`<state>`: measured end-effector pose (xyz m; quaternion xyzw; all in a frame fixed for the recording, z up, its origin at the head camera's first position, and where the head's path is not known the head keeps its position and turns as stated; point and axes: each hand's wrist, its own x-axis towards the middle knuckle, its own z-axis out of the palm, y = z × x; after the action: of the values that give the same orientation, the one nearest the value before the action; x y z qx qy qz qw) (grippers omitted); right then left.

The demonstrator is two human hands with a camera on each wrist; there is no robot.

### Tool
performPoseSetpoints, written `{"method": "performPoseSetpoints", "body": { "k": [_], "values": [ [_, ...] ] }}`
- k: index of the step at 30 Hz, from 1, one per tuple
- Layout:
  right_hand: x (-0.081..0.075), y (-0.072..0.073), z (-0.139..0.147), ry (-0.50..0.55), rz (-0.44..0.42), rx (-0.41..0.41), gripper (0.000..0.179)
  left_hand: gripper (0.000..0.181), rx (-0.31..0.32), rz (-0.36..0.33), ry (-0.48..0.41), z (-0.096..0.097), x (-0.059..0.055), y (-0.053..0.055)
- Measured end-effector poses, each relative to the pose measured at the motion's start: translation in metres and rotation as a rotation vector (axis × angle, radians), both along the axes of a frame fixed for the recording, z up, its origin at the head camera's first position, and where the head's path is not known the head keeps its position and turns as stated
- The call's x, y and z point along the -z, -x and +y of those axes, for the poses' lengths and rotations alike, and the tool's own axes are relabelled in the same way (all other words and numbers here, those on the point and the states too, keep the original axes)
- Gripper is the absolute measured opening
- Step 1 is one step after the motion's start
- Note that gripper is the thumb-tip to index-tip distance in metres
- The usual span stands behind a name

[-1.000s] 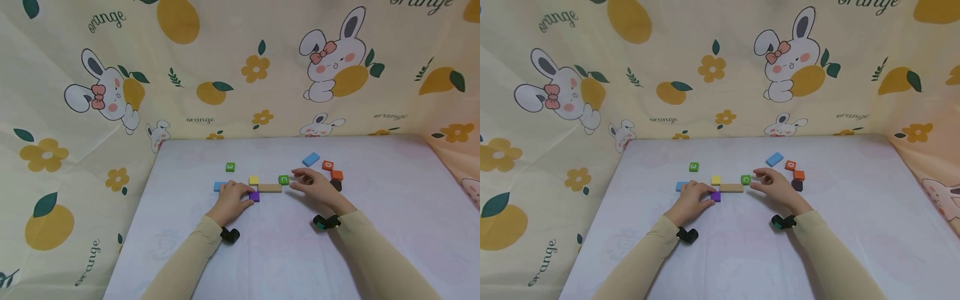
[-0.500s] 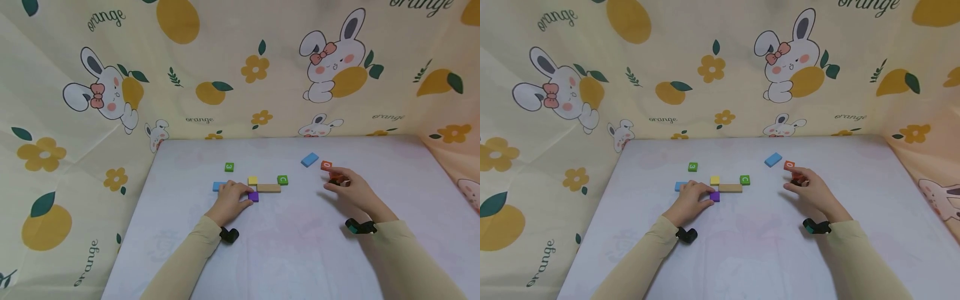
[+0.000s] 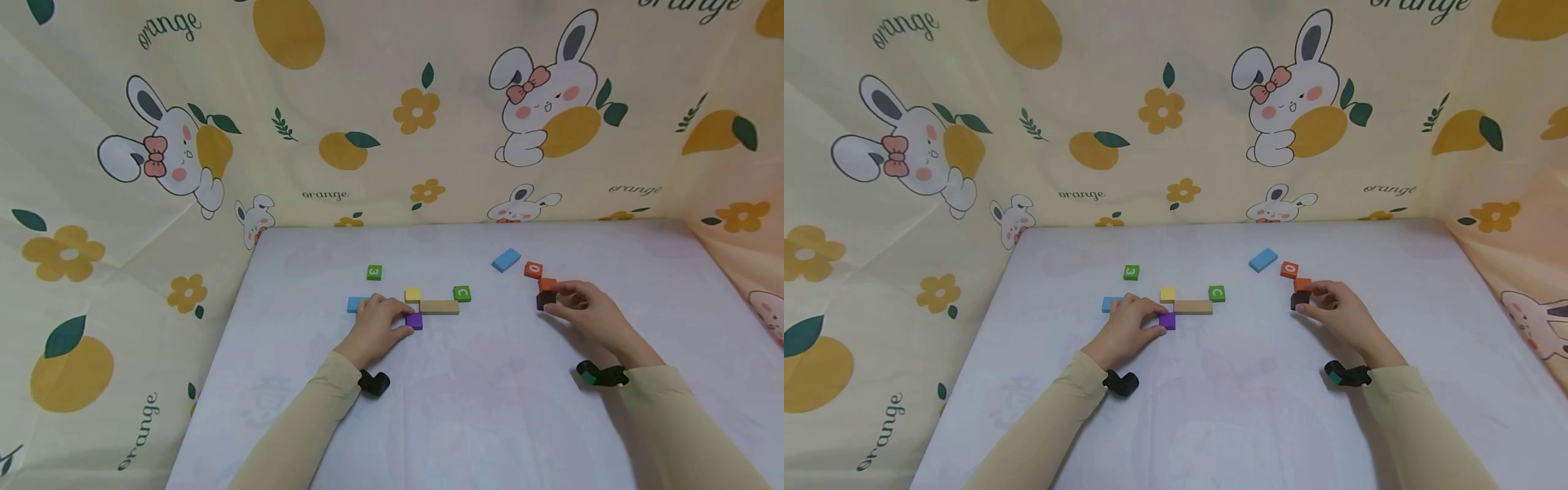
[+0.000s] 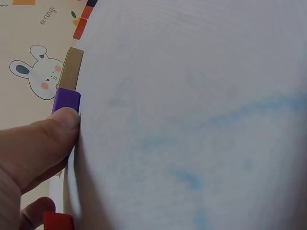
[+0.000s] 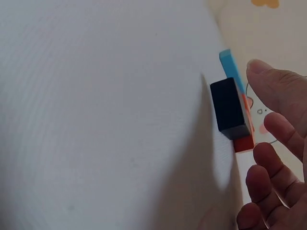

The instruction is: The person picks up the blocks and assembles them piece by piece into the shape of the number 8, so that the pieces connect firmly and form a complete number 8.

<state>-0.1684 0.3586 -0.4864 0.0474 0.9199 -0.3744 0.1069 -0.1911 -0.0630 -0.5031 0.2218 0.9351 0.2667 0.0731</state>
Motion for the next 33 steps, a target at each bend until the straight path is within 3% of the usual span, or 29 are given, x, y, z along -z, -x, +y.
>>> {"method": "performPoseSetpoints", "body": {
  "k": [17,33],
  "values": [
    [0.012,0.0,0.005,0.03,0.002,0.015,0.07,0.033,-0.003,-0.003,0.013,0.0,-0.003,-0.001],
    [0.009,0.0,0.0,-0.007,-0.029,-0.02,0.071,0.033,-0.014,-0.013,0.019,0.001,-0.005,-0.001]
  ]
}}
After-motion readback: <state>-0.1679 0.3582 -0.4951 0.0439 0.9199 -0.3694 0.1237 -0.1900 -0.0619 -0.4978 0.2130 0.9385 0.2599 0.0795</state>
